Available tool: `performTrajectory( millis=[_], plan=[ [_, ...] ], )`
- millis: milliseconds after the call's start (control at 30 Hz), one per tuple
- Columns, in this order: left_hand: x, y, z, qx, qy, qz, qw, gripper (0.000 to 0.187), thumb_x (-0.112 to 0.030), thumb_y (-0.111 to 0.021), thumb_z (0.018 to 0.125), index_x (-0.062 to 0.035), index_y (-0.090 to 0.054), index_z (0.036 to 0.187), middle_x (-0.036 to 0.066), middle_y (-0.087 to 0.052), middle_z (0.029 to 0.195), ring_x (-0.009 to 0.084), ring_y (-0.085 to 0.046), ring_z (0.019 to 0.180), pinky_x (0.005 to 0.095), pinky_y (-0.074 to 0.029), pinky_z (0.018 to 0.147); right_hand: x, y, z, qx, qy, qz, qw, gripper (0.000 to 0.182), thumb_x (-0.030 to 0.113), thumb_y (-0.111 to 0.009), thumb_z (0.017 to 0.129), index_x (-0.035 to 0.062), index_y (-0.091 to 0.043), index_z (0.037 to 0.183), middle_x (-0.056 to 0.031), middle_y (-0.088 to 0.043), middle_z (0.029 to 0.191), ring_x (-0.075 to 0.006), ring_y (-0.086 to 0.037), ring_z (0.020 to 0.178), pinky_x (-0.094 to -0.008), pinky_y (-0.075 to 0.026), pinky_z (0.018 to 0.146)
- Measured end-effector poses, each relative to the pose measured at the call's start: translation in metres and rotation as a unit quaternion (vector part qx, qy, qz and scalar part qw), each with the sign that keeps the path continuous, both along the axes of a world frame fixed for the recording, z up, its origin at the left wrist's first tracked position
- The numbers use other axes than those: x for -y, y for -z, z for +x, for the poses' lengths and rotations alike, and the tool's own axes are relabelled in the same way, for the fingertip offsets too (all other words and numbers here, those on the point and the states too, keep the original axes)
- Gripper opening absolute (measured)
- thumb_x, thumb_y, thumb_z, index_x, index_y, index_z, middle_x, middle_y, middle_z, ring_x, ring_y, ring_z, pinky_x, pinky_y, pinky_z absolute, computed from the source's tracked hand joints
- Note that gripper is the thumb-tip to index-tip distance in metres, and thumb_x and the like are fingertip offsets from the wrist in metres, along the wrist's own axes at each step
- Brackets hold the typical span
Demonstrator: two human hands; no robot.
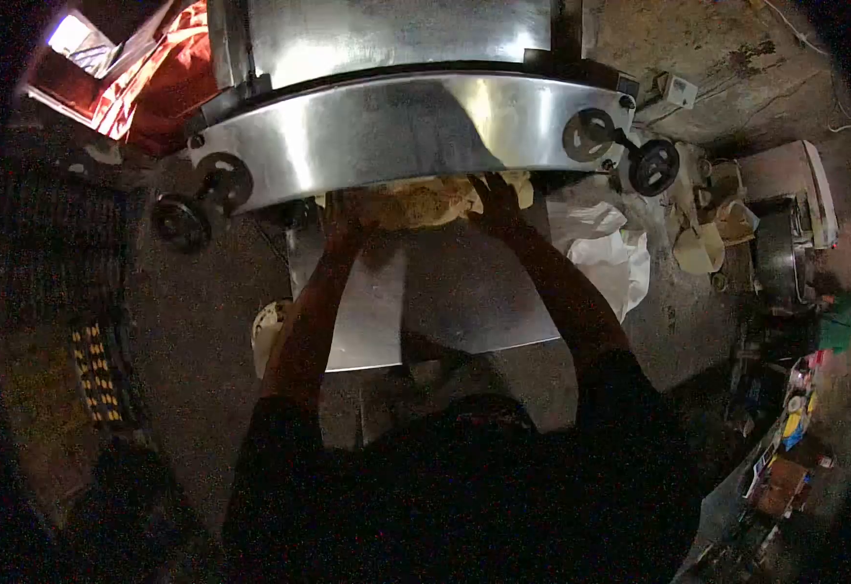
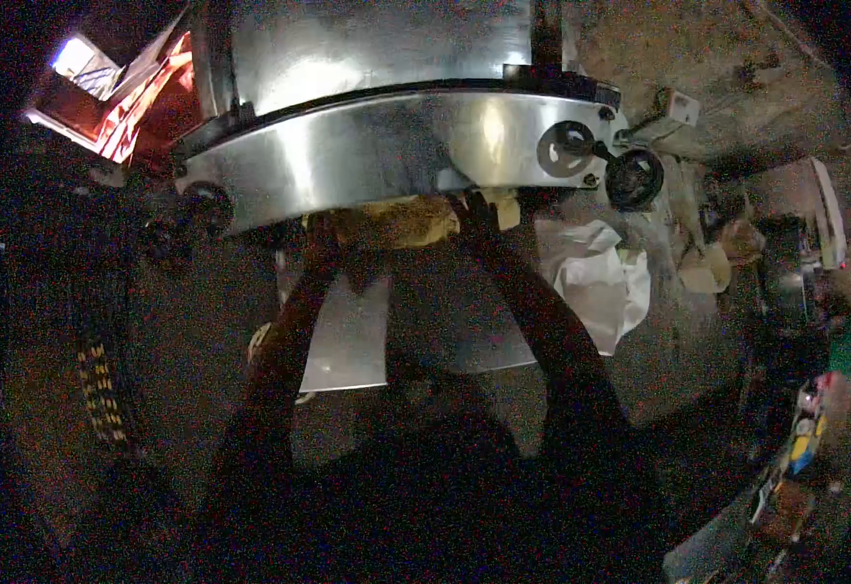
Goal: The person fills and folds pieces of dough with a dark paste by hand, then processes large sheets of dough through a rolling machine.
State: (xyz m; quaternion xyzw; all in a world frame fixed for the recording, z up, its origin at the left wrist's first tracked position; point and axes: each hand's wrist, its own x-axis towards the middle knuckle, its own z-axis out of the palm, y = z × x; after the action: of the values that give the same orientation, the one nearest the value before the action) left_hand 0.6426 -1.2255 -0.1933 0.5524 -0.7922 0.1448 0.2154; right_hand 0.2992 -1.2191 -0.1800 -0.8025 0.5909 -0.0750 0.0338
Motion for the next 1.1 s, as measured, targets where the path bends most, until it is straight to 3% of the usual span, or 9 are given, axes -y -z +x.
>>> performTrajectory(
  millis=[200,567,700,733,767,933,1033,1067,1100],
  plan=[
    [0.145,0.079,-0.016,-0.084,0.026,0.175,0.981,0.063,-0.045,-0.055,0.087,-0.0039,-0.039,0.132,0.016,-0.046,0.131,0.0332,-0.05,0.114,0.0391,-0.044,0.09,0.075,-0.004,0.003,0.071,0.009,0.3,0.951,0.059,0.05,-0.059,0.079,0.006,-0.053,0.118,-0.0194,-0.046,0.126,-0.0333,-0.041,0.119,-0.0464,-0.029,0.101],
    [0.185,0.187,0.052,-0.207,-0.028,0.455,0.866,0.064,-0.045,-0.056,0.085,-0.0051,-0.039,0.133,0.013,-0.046,0.132,0.0301,-0.049,0.115,0.0378,-0.044,0.091,0.05,0.051,-0.089,0.202,0.039,0.105,0.973,0.044,0.039,-0.059,0.08,0.0054,-0.057,0.107,-0.0195,-0.052,0.106,-0.031,-0.051,0.099,-0.0442,-0.039,0.083],
    [0.143,0.191,0.069,-0.25,-0.047,0.525,0.812,0.065,-0.045,-0.057,0.085,-0.0055,-0.04,0.133,0.013,-0.045,0.133,0.0289,-0.049,0.116,0.0373,-0.044,0.091,0.158,0.072,-0.005,0.247,0.046,0.009,0.968,0.038,0.036,-0.059,0.08,0.0052,-0.059,0.103,-0.0196,-0.054,0.099,-0.0302,-0.054,0.092,-0.0434,-0.043,0.077],
    [0.129,0.187,0.072,-0.262,-0.053,0.539,0.799,0.065,-0.045,-0.057,0.085,-0.0056,-0.04,0.133,0.012,-0.045,0.133,0.0287,-0.048,0.116,0.0372,-0.044,0.091,0.066,0.06,-0.063,0.258,0.045,-0.017,0.965,0.037,0.035,-0.059,0.08,0.0052,-0.059,0.102,-0.0196,-0.054,0.097,-0.03,-0.055,0.09,-0.0432,-0.044,0.076],
    [0.156,0.188,0.047,-0.274,-0.058,0.552,0.785,0.065,-0.045,-0.057,0.084,-0.0057,-0.04,0.133,0.012,-0.045,0.133,0.0284,-0.048,0.116,0.0371,-0.044,0.091,0.163,0.066,0.001,0.268,0.043,-0.043,0.961,0.036,0.034,-0.059,0.08,0.0051,-0.06,0.101,-0.0196,-0.055,0.096,-0.0297,-0.056,0.088,-0.043,-0.044,0.074],
    [0.131,0.184,0.039,-0.334,-0.065,0.616,0.71,0.065,-0.045,-0.058,0.084,-0.0063,-0.04,0.133,0.011,-0.045,0.133,0.0269,-0.048,0.117,0.0365,-0.044,0.091,0.065,0.038,0.025,0.309,0.045,-0.18,0.933,0.03,0.029,-0.059,0.08,0.0049,-0.062,0.096,-0.0196,-0.057,0.087,-0.0287,-0.06,0.079,-0.042,-0.049,0.066],
    [0.083,0.189,0.057,-0.363,-0.066,0.663,0.652,0.066,-0.045,-0.058,0.084,-0.0066,-0.04,0.133,0.011,-0.045,0.133,0.0261,-0.048,0.117,0.0361,-0.043,0.091,0.025,-0.026,0.036,-0.023,0.107,0.099,0.989,0.034,0.028,-0.059,0.081,0.0059,-0.057,0.106,-0.0165,-0.057,0.104,-0.031,-0.058,0.094,-0.047,-0.047,0.079],
    [0.035,0.154,0.007,-0.365,-0.065,0.662,0.651,0.066,-0.045,-0.058,0.084,-0.0066,-0.04,0.133,0.011,-0.045,0.133,0.0261,-0.048,0.117,0.0361,-0.043,0.091,0.01,-0.031,0.035,-0.054,0.05,0.043,0.996,0.039,0.025,-0.061,0.078,0.0083,-0.055,0.114,-0.0183,-0.058,0.103,-0.031,-0.06,0.087,-0.0479,-0.05,0.073],
    [0.007,0.118,0.009,-0.187,-0.049,0.442,0.876,0.065,-0.044,-0.059,0.083,-0.0061,-0.041,0.132,0.012,-0.047,0.13,0.0276,-0.049,0.116,0.036,-0.044,0.091,-0.007,-0.026,0.033,-0.056,0.049,0.045,0.996,0.039,0.025,-0.061,0.078,0.0083,-0.055,0.114,-0.0183,-0.058,0.103,-0.031,-0.06,0.087,-0.0479,-0.05,0.073]
  ],
)
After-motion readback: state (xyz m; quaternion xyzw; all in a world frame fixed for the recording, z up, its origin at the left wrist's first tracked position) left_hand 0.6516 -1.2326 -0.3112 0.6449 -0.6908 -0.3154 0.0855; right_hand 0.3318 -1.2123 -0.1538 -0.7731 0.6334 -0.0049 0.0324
